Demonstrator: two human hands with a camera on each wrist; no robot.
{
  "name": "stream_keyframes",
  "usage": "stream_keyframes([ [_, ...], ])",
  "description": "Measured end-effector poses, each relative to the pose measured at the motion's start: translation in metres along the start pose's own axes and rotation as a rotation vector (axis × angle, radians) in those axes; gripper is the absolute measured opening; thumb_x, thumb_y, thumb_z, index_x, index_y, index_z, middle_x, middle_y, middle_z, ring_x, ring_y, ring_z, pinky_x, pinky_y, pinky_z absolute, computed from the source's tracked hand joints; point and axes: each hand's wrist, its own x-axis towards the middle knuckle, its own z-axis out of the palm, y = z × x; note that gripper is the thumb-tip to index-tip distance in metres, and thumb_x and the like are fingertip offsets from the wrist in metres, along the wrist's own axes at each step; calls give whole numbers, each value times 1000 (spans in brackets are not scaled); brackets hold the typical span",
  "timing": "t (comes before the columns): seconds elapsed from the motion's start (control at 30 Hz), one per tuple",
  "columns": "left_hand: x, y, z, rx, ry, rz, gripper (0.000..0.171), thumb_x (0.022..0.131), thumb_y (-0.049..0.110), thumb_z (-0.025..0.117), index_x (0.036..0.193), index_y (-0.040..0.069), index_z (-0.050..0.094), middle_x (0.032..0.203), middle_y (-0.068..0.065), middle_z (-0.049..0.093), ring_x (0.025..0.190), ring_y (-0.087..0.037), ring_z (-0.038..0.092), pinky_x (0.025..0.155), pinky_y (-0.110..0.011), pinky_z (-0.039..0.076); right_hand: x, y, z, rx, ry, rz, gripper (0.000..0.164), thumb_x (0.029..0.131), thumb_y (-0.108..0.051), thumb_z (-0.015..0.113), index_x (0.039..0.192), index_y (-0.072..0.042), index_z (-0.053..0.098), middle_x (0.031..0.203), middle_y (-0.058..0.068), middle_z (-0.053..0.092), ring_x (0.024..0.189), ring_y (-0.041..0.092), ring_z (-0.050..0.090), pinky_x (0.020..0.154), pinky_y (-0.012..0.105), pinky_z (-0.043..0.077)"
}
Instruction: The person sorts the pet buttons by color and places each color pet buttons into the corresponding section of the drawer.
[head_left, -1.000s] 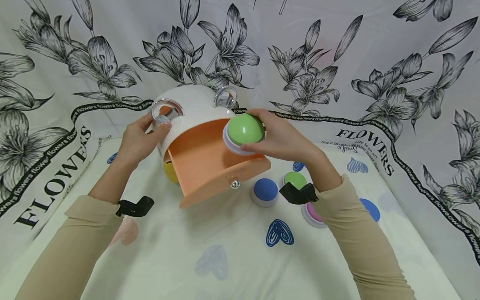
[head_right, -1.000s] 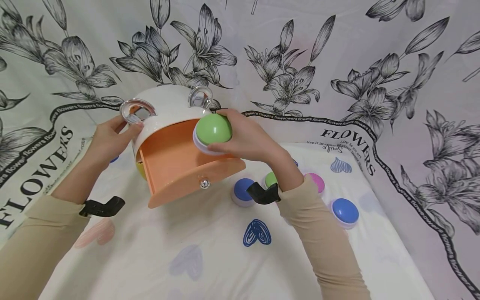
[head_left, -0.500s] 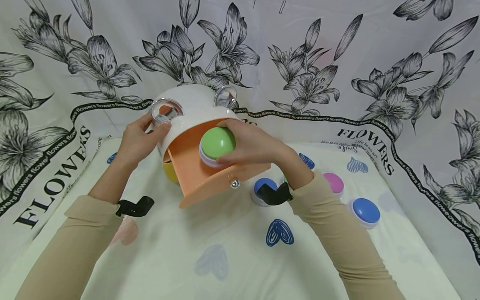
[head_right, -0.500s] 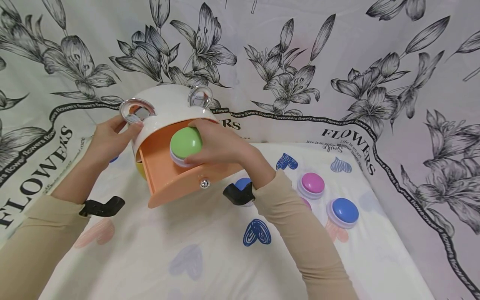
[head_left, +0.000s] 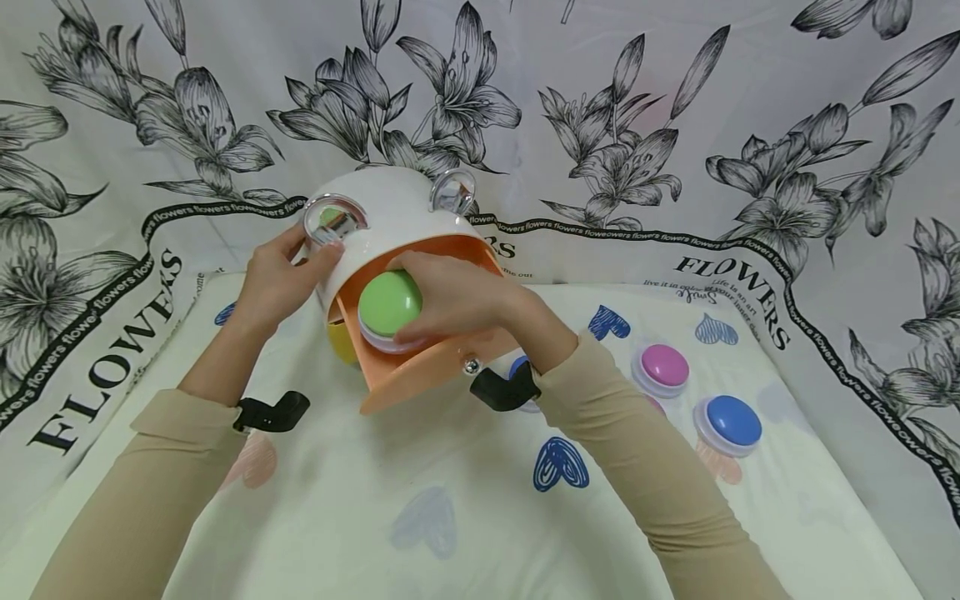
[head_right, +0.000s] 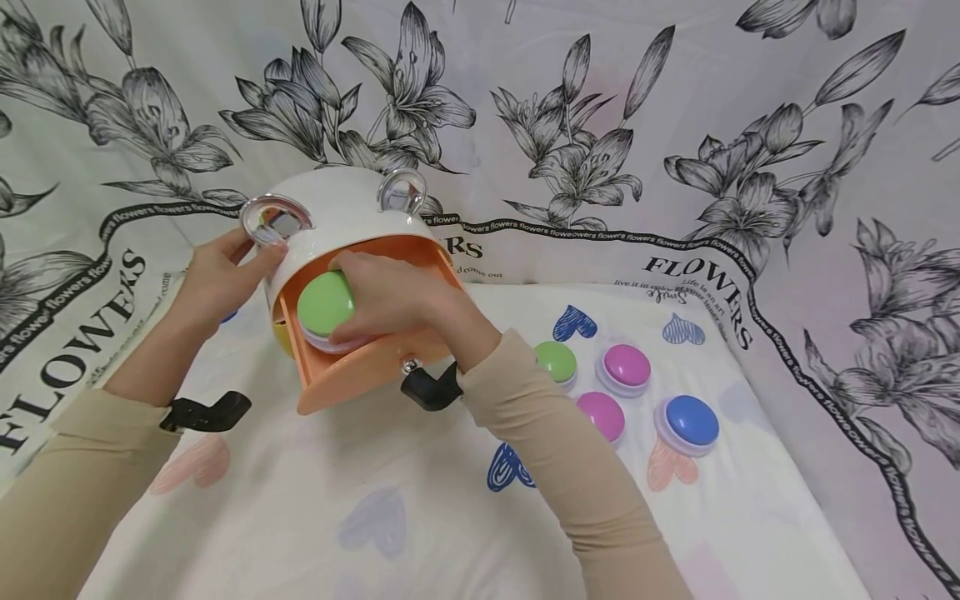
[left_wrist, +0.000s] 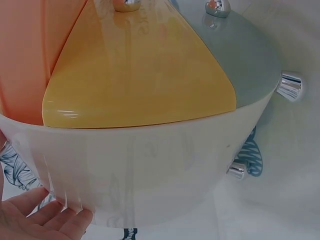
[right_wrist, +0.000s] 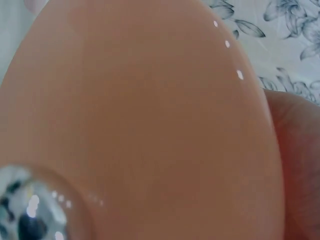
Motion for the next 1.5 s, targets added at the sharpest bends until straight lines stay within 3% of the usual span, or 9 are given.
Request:
stream_keyframes([
  [0.7, 1, -1, -1, 11, 3, -4, 70, 86, 55, 51, 146, 26, 27, 153, -1, 17, 140, -21, 17, 108, -46, 32, 17, -2, 7, -61, -107, 81, 66, 80, -32, 71, 131, -10, 36, 119, -1, 52, 103, 11, 50, 90, 20, 45],
  [1.23, 2, -1, 0, 18, 0, -5, 70, 86, 55, 51, 146, 26, 28, 153, -1, 17, 140, -24, 19, 106, -49, 33, 15, 6, 8, -44, -131, -27, 60, 83, -31, 67, 132, -14, 37, 125, -2, 48, 113, 11, 45, 98, 21, 40],
  [1.5, 1, -1, 0, 11, 5, 17, 69, 87, 53, 50, 146, 25, 28, 153, -1, 20, 141, -21, 16, 106, -47, 33, 4, 4, 0, -102, -81, 22, 71, 89, -41, 57, 147, -17, 24, 145, -2, 35, 125, 11, 38, 104, 21, 36],
])
